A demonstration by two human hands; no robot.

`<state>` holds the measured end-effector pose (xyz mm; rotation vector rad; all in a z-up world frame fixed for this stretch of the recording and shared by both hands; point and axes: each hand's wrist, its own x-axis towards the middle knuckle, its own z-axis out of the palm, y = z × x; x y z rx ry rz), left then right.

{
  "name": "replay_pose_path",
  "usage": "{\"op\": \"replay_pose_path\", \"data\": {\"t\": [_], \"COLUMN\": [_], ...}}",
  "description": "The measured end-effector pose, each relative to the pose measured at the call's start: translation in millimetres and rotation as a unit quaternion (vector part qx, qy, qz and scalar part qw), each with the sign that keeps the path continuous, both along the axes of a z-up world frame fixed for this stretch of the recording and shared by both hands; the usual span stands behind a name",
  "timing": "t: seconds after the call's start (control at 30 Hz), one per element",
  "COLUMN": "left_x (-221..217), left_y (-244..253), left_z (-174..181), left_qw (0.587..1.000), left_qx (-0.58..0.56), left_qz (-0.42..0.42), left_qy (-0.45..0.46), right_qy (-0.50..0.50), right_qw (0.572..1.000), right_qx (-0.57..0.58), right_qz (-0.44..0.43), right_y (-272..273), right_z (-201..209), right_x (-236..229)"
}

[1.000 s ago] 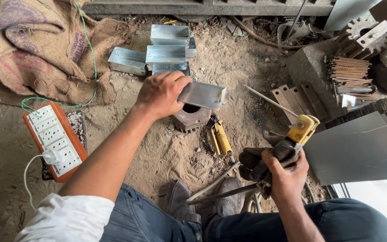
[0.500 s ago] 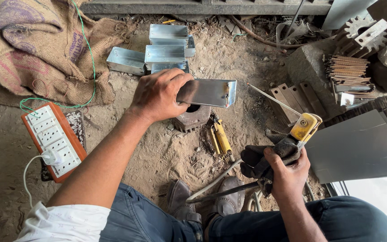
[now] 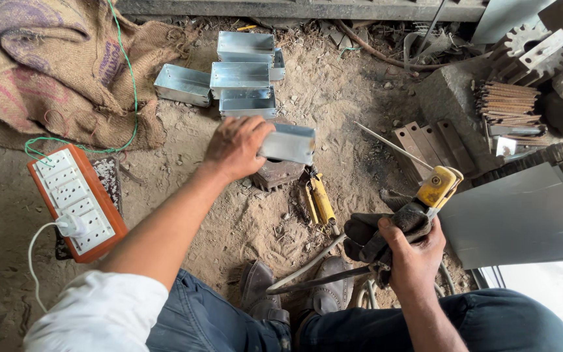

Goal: The person welds the edges of rectangular metal boxes using a handheld welding tool. They hold each box with one hand and apply the welder with the other, creating bright sparks. After welding, they occasionally tap the box with a metal rod and place it with other finished boxes.

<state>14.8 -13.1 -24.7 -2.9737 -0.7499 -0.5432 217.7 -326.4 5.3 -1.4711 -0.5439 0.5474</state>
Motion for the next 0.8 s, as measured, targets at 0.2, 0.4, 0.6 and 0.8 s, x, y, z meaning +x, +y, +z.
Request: {"op": "replay_pose_path", "data": {"t": [0.2, 0.4, 0.6, 0.8], "left_x": [-0.9, -5.5, 2.9, 13.9], "left_y": [5.2, -5.5, -2.4, 13.6], "left_z": [-47.9, -49.6, -32.2, -47.8], "left_qw": [0.996, 0.985, 0.954, 0.996], "left_qx": [0.005, -0.092, -0.187, -0.067], "left_qz": [0.022, 0.029, 0.072, 0.051], "left_qy": [0.083, 0.143, 0.222, -0.039], "right_qy": [0.013, -0.023, 0.044, 0.006], "right_qw": [0.999, 0.999, 0.999, 1.000], "right_qx": [-0.030, -0.024, 0.006, -0.025], "right_qz": [-0.011, -0.004, 0.026, -0.005], "right_y": [-3.1, -2.4, 0.7, 2.4], "right_z": [-1.6, -5.5, -1.1, -2.8], "right_x": [4.9, 0.9, -5.5, -4.1]}}
